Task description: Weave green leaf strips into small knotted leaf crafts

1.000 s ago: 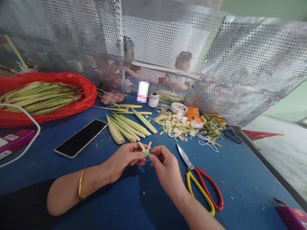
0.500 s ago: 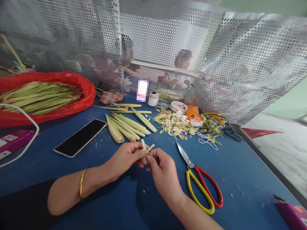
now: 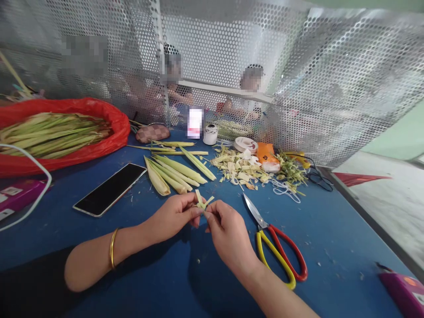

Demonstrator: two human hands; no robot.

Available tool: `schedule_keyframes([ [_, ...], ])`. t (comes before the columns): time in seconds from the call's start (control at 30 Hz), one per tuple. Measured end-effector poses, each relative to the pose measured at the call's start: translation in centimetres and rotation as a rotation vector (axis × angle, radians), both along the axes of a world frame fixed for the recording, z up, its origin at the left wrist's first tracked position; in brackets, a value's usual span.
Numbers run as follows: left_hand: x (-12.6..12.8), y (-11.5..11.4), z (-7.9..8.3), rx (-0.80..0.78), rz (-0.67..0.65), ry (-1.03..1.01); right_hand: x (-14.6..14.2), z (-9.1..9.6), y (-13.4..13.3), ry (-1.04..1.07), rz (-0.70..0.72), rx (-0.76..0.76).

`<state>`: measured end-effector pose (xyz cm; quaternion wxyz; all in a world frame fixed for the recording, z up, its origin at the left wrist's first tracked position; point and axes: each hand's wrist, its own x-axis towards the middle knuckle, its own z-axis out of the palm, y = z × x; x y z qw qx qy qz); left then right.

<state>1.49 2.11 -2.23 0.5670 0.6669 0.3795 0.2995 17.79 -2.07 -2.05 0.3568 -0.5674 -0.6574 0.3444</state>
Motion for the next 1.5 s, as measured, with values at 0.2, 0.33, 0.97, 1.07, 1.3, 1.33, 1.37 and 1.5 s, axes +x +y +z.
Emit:
schedule_keyframes([
  [0.2,-0.4,-0.2,0.3,0.31,0.048,0.261,0.9,0.9,0.0,-0.143,0.035,-0.03],
  [0.33,-0.2,-0.2,0.3,0.174,0.034,0.172,1.0,0.9,0.1,-0.153,0.024,-0.068],
  [0.97,0.6,-0.9,-0.8,-0.104,0.221,-0.175,-1.0,-0.1,-1.4,-0.272,0.065,0.322],
  [1.07,0.8,-0.7,-0.9,-0.134,0.251,-0.178,-1.2,-0.5,-1.5,-0.274,0.057,0.31],
  [1.3,0.3,0.0,-0.2,-0.403,0.197,-0.281,-0.6,-0.8,-0.2,0.064,-0.041,-0.065],
  [1.33,0.2,-0.1,0.0,-0.425,0.181,-0.284,-0.5,-0.7,0.0,0.154,-0.071,-0.1],
  [1.37,0.1,-0.1,0.1,-0.437,0.162,-0.279,-0.4,-0.6,0.2,0.242,-0.108,-0.114],
  [1.5,0.0,-0.5,0.5,-0.461,0.07,-0.213,-0.3,-0.2,0.5,0.44,-0.177,-0.116],
])
